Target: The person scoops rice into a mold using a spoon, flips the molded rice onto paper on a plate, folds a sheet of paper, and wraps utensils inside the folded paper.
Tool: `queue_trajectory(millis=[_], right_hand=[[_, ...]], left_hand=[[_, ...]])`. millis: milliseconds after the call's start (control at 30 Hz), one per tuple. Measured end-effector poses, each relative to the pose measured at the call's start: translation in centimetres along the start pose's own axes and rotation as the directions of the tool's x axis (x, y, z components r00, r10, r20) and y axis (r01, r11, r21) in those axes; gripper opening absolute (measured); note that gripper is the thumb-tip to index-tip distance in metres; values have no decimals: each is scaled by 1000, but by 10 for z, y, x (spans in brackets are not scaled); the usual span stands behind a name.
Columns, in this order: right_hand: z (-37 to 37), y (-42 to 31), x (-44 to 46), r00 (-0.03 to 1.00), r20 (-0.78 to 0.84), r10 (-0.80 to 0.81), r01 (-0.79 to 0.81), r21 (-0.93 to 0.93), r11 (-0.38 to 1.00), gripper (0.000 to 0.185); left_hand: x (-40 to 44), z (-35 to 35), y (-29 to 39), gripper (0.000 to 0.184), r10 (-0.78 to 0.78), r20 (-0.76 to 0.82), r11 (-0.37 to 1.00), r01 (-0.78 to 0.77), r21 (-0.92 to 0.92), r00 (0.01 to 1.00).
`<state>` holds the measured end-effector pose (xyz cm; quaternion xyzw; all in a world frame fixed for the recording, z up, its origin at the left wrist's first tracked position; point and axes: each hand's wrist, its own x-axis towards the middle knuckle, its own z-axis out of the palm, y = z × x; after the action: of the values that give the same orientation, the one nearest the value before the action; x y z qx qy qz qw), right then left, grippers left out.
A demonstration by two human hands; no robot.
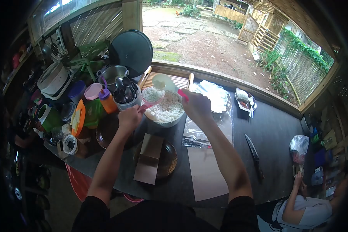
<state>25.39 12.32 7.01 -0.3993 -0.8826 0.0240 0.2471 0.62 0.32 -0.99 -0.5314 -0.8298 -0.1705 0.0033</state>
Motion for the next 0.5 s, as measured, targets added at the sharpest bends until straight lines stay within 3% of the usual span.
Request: queue_trajectory(millis=[233,300,333,400,500], right_hand=[[0,-4,1,998,-34,46,-47,-13,999,34],[3,4,4,993,-20,119,-114,189,975,33],[6,7,4,992,-21,121,-115,188,975,33],[9,9,2,998,63,12,-26,232,972,31],[9,-1,-4,988,134,83,-95,86,992,31]], left_hand=[[0,-1,4,34,-11,6,1000,11,-2,1000],[0,1,5,34,-6,3,1000,6,5,1000],[0,2,5,34,-4,-4,1000,4,0,1000],[-1,0,6,34,-1,-11,1000,1,-6,1000],[-4,-1,7,33,22,-75,1000,-22,-7,997]])
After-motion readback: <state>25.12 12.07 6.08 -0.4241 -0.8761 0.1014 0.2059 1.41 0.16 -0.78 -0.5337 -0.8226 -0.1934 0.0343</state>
